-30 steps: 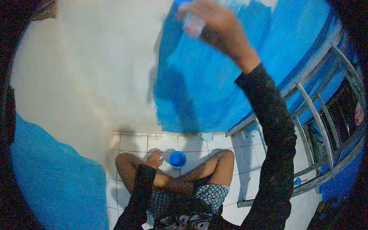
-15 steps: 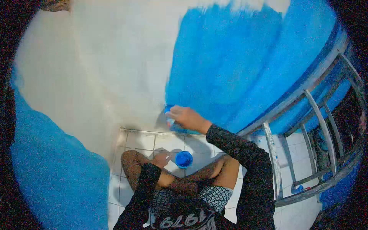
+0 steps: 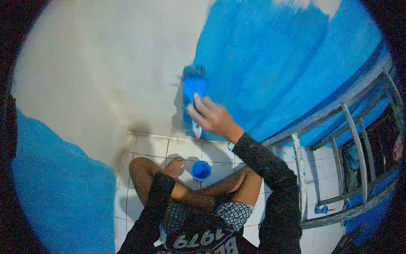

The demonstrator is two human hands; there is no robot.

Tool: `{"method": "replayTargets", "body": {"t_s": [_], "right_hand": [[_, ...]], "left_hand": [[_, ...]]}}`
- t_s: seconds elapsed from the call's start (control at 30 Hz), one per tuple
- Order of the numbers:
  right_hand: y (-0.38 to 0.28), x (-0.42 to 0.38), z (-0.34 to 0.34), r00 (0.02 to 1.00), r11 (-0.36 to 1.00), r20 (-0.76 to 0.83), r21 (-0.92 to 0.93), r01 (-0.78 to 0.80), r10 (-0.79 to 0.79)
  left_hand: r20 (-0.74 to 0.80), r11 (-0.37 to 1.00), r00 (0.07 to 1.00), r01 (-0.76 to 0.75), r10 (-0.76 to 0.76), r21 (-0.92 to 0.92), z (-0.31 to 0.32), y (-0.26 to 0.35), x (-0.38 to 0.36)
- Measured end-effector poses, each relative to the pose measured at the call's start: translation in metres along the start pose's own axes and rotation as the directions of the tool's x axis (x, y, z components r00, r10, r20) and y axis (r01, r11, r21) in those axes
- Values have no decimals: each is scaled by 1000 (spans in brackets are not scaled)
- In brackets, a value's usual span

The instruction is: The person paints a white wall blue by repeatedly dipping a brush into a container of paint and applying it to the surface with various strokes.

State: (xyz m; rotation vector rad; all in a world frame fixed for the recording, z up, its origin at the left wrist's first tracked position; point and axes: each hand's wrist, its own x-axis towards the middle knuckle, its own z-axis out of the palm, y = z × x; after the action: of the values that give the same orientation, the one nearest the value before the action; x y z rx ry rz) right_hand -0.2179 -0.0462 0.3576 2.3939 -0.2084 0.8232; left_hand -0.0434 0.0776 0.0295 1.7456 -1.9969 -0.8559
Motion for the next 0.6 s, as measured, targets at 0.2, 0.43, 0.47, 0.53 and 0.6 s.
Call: {"method": "replayTargets", "body": {"t_s": [0.2, 0.43, 0.47, 0.53, 0.6], "right_hand": [[-79, -86, 86, 988, 985, 144, 152, -82, 60], [-96, -92, 97, 939, 839, 216, 427, -336, 267], [-89, -85, 94, 928, 785, 169, 496, -372, 332], [-69, -61, 82, 883, 758, 59, 489, -432, 465], [-58, -41, 65, 815, 724, -45, 490, -485, 577]], "left_hand": [[4, 969, 972, -235, 235, 80, -4, -8, -3], [-192, 965, 945, -255, 263, 68, 3, -5, -6], [-205, 964, 942, -254, 265, 79, 6, -8, -3], [-212, 964, 941, -250, 263, 88, 7, -11, -4], [-208, 955, 932, -286, 297, 81, 4, -8, -5]]}}
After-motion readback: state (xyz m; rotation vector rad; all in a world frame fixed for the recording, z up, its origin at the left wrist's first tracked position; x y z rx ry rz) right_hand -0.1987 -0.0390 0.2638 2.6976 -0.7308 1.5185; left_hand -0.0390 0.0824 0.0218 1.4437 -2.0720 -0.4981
